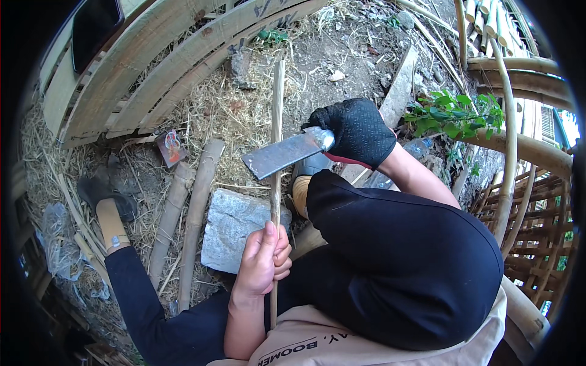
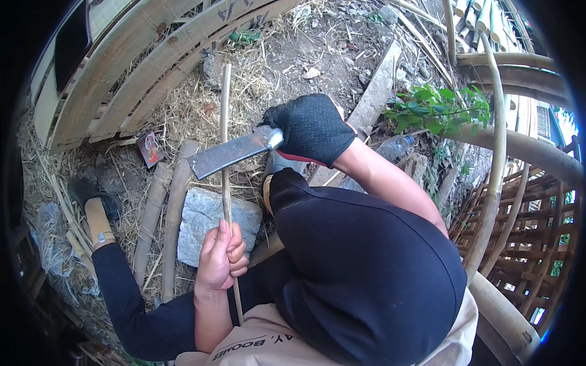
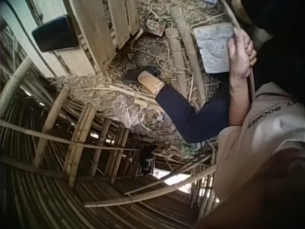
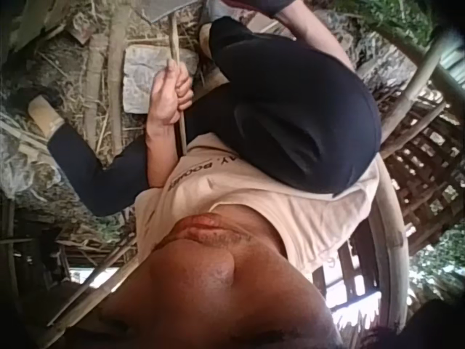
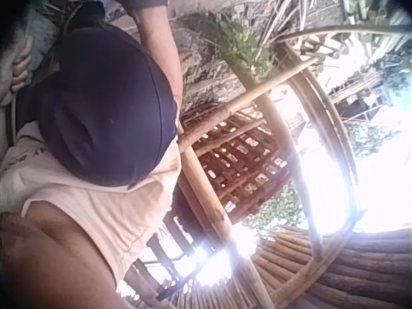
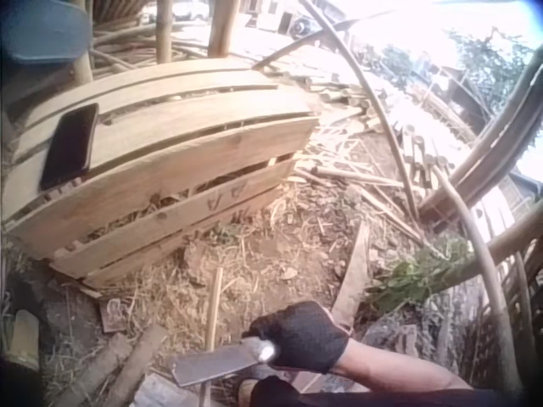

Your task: The person shaves a thin bamboo stick using a metal blade while sitting in an outdoor area.

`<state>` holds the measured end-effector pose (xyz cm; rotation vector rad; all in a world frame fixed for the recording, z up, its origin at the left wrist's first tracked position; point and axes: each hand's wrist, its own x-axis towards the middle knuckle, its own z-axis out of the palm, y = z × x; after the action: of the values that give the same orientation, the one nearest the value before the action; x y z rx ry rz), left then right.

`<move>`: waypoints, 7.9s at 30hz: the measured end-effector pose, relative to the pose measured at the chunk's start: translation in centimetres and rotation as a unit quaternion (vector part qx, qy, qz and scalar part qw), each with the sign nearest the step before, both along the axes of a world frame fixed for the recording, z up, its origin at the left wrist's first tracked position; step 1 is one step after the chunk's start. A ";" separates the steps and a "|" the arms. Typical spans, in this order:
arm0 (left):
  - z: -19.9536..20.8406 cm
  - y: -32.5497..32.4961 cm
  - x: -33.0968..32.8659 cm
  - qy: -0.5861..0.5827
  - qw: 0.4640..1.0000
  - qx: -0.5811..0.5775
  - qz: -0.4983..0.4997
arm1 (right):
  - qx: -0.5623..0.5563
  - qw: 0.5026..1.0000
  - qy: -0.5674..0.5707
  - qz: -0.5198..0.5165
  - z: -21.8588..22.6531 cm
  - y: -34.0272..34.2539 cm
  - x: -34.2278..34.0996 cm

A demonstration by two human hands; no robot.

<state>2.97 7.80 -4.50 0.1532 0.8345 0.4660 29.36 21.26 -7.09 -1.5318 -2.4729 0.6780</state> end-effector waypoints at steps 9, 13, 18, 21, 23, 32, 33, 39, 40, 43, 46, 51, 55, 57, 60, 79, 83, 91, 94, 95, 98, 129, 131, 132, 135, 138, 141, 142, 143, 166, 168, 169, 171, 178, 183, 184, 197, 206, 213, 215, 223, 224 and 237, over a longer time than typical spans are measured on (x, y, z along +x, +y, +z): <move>0.5 0.6 0.2 0.106 0.994 0.016 0.020 | -0.022 0.990 -0.139 0.000 0.3 2.7 -1.4; 0.2 0.4 -0.2 0.096 0.995 0.018 0.028 | 0.011 0.995 -0.094 -0.014 -0.6 3.5 -1.5; 1.0 -0.8 0.9 0.033 0.999 0.025 -0.029 | 0.105 0.963 -0.130 -0.209 -1.0 7.6 5.1; -0.2 -0.2 -0.2 0.040 0.999 0.008 0.007 | 0.063 0.960 -0.026 -0.272 0.9 5.8 5.7; -0.3 -0.3 -0.1 0.048 0.999 0.007 0.009 | 0.009 0.965 -0.005 -0.263 1.7 3.7 4.6; 0.1 0.0 0.6 0.148 0.987 0.064 0.016 | -0.084 0.994 -0.042 -0.047 -0.3 -1.1 -1.3; 0.1 -0.3 0.8 0.162 0.983 0.080 0.015 | -0.080 0.994 -0.053 -0.051 -0.5 -0.9 -1.3; 0.3 -0.8 1.2 0.179 0.977 0.117 0.012 | -0.044 0.995 -0.081 -0.035 -0.7 -0.1 -1.2; 0.5 -0.8 1.2 0.182 0.976 0.116 0.009 | -0.032 0.996 -0.081 -0.033 -0.9 -0.2 -1.0; 1.1 -0.9 1.4 0.181 0.977 0.113 -0.009 | -0.018 0.987 -0.060 -0.148 -2.5 1.2 -0.6; 1.6 -2.7 2.0 0.167 0.970 0.149 -0.096 | 0.038 0.965 -0.135 -0.222 -3.9 5.1 3.1; 1.1 -1.0 0.7 0.160 0.978 0.135 -0.012 | 0.007 0.944 -0.056 -0.326 0.2 4.0 5.3; 0.7 -0.2 0.3 0.158 0.981 0.110 0.003 | -0.069 0.943 0.078 -0.317 0.8 1.1 4.0; 0.4 -0.2 0.4 0.158 0.982 0.103 -0.008 | -0.102 0.965 0.069 -0.230 1.7 -0.6 1.8; -0.4 -0.6 0.0 0.179 0.978 0.103 -0.001 | -0.109 0.991 -0.024 -0.068 2.2 -1.6 -1.1; 0.0 -1.5 0.8 0.371 0.901 0.219 -0.059 | -0.030 0.994 -0.096 -0.047 -1.4 1.4 -2.0; -0.5 -1.6 0.9 0.357 0.905 0.224 -0.050 | -0.017 0.989 -0.131 -0.062 -1.8 3.1 -1.4; -0.4 -1.7 0.7 0.356 0.911 0.204 -0.029 | 0.001 0.987 -0.125 -0.098 -3.4 4.7 -1.6; -0.2 -2.2 1.0 0.371 0.891 0.251 -0.074 | -0.014 0.968 -0.105 -0.228 -3.7 7.5 0.7; 0.5 -2.8 1.9 0.343 0.885 0.302 -0.094 | -0.003 0.954 -0.153 -0.258 -4.3 9.3 2.9; 0.1 -2.2 1.6 0.378 0.881 0.275 -0.076 | 0.057 0.937 -0.148 -0.310 -3.5 10.0 7.3; 1.0 -1.6 1.2 0.163 0.983 0.082 -0.022 | 0.012 0.978 -0.069 -0.195 -3.0 4.6 0.9; 1.8 -2.6 2.2 0.151 0.959 0.224 -0.082 | 0.003 0.970 -0.182 -0.164 -3.7 7.2 3.5; 2.0 -3.0 2.7 0.170 0.924 0.325 -0.109 | 0.000 0.965 -0.230 -0.127 -3.9 7.5 4.6; 0.8 -1.2 0.6 0.141 0.983 0.119 -0.012 | -0.021 0.950 -0.140 -0.279 -3.4 6.2 6.1; 0.8 0.7 -1.3 0.095 0.994 0.056 0.018 | -0.061 0.939 -0.028 -0.336 -3.7 4.4 8.1; -0.4 0.8 -2.1 0.015 1.000 -0.014 0.023 | -0.092 0.942 0.105 -0.306 -2.9 1.6 5.3; -0.9 0.7 -2.0 0.002 0.999 -0.025 0.019 | -0.103 0.950 0.093 -0.281 -2.1 0.9 4.5; -1.2 0.6 -1.9 -0.009 0.999 -0.039 0.016 | -0.104 0.961 0.088 -0.240 -1.4 0.1 3.6; 0.4 -0.1 0.0 -0.001 1.000 -0.002 0.012 | 0.045 0.996 -0.071 -0.041 0.6 2.0 -0.3; 0.6 -0.1 -0.2 0.010 1.000 0.000 0.017 | 0.041 0.995 -0.087 -0.036 1.0 2.3 -0.8; 0.6 -0.1 0.0 0.018 1.000 0.000 0.014 | 0.054 0.993 -0.087 -0.060 0.8 2.8 -0.3; 0.8 -0.1 0.4 0.034 0.999 0.001 0.009 | 0.074 0.988 -0.108 -0.080 0.7 3.9 0.6; 1.3 -0.8 0.8 0.014 1.000 0.010 -0.026 | 0.049 0.973 -0.148 -0.170 -0.1 6.9 2.3; 1.2 -0.9 0.7 -0.001 0.999 -0.005 -0.037 | 0.069 0.933 -0.168 -0.309 -1.2 10.6 9.7; 0.5 -0.3 -0.3 -0.002 1.000 -0.024 -0.006 | 0.058 0.930 -0.124 -0.340 -0.1 9.8 10.3; -0.1 0.1 -0.3 -0.005 1.000 -0.024 -0.001 | -0.028 0.994 -0.034 -0.102 1.7 1.8 0.4; 0.8 -0.2 0.6 0.052 0.998 -0.010 -0.017 | 0.009 0.988 -0.129 -0.081 0.9 3.2 1.0; 2.1 -1.7 1.0 0.009 0.997 0.042 -0.067 | 0.048 0.971 -0.105 -0.210 -2.5 7.0 2.4; 3.5 -2.4 2.7 0.001 0.984 0.128 -0.126 | 0.081 0.961 -0.196 -0.180 -2.9 9.3 6.7; 0.0 0.1 -0.6 -0.052 0.998 -0.025 -0.018 | -0.011 0.957 0.005 -0.291 -0.7 4.1 6.2; -0.1 0.1 -0.9 -0.044 0.999 -0.027 -0.009 | -0.024 0.959 0.044 -0.278 -0.7 3.2 4.8; -0.7 0.0 -0.4 -0.018 0.999 -0.027 0.008 | 0.030 0.990 -0.081 -0.110 -1.1 4.6 0.0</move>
<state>2.61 7.82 -5.24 0.0881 0.8130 0.4595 29.32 25.90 -8.16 -1.8665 -2.3568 0.4544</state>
